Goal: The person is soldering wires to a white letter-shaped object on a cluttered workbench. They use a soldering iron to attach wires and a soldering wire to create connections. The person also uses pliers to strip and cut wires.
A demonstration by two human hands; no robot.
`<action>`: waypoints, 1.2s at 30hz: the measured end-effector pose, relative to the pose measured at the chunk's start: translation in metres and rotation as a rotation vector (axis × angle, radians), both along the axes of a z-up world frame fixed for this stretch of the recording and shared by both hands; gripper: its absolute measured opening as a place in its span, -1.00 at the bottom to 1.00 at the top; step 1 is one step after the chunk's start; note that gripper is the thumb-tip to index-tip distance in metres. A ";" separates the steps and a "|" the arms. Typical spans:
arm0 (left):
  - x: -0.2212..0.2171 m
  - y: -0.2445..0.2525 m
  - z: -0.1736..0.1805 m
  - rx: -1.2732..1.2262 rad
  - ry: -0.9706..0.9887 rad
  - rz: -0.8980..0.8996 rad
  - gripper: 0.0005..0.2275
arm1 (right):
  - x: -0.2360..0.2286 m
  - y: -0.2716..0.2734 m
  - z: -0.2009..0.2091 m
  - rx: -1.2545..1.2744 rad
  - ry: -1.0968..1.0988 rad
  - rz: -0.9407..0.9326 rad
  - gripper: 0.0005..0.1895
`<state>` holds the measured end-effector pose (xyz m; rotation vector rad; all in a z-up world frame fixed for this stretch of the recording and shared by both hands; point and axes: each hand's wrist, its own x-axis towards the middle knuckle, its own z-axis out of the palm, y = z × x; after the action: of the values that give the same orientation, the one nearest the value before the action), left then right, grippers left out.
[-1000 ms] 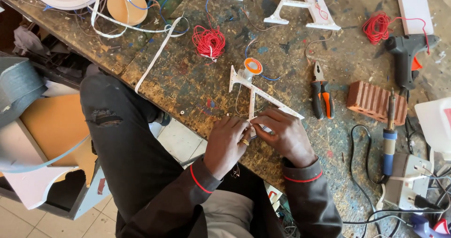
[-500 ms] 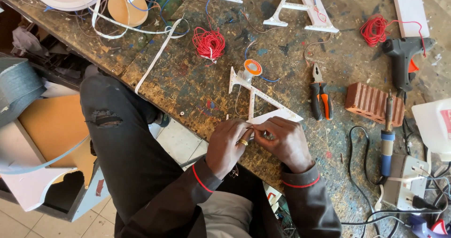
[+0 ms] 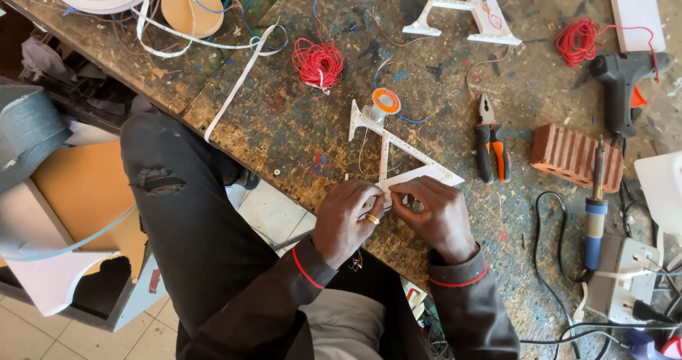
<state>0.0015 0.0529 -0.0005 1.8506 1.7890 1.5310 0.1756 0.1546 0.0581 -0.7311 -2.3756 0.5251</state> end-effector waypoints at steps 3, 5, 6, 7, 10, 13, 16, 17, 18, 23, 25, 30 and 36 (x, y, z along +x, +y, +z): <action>0.000 0.000 0.000 -0.013 0.005 -0.009 -0.90 | -0.001 0.001 0.000 0.001 0.005 0.011 -0.92; 0.000 -0.001 0.001 -0.041 -0.030 -0.026 -0.91 | -0.004 -0.002 0.005 -0.009 0.007 0.038 -0.89; 0.000 -0.001 0.003 -0.043 -0.031 -0.028 -0.91 | -0.002 -0.002 0.001 -0.011 0.006 0.036 -0.89; 0.000 -0.002 0.005 -0.056 -0.044 -0.048 -0.92 | -0.001 -0.001 -0.003 -0.015 0.006 0.031 -0.90; -0.003 -0.004 0.004 -0.094 -0.052 -0.082 -0.92 | -0.003 -0.001 -0.003 -0.007 0.018 0.042 -0.88; -0.002 -0.006 -0.002 -0.145 -0.036 -0.109 -0.85 | 0.002 -0.003 -0.026 0.034 0.035 0.053 -0.83; 0.000 -0.005 -0.013 -0.175 -0.008 -0.120 -0.73 | 0.008 -0.003 -0.054 0.083 0.050 0.030 -0.79; 0.001 -0.006 -0.018 -0.179 0.009 -0.121 -0.67 | 0.009 -0.003 -0.062 0.103 0.060 0.009 -0.78; 0.001 -0.006 -0.023 -0.181 0.008 -0.118 -0.67 | 0.008 -0.004 -0.061 0.101 0.060 0.012 -0.78; 0.002 -0.006 -0.040 -0.214 0.055 -0.161 -0.46 | 0.003 -0.003 -0.054 0.103 0.068 -0.029 -0.76; 0.002 -0.006 -0.042 -0.204 0.034 -0.171 -0.46 | -0.003 -0.007 -0.041 0.082 0.061 -0.058 -0.75; 0.002 -0.012 -0.033 -0.202 0.027 -0.149 -0.54 | 0.064 0.019 -0.033 -0.007 0.217 -0.332 -0.75; 0.001 -0.011 -0.025 -0.178 -0.015 -0.152 -0.64 | 0.092 0.031 -0.045 -0.045 0.369 -0.699 -0.88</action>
<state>0.0022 0.0418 -0.0253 1.8373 1.6742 1.2849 0.2679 0.1853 0.0132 -1.2811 -1.6311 0.3645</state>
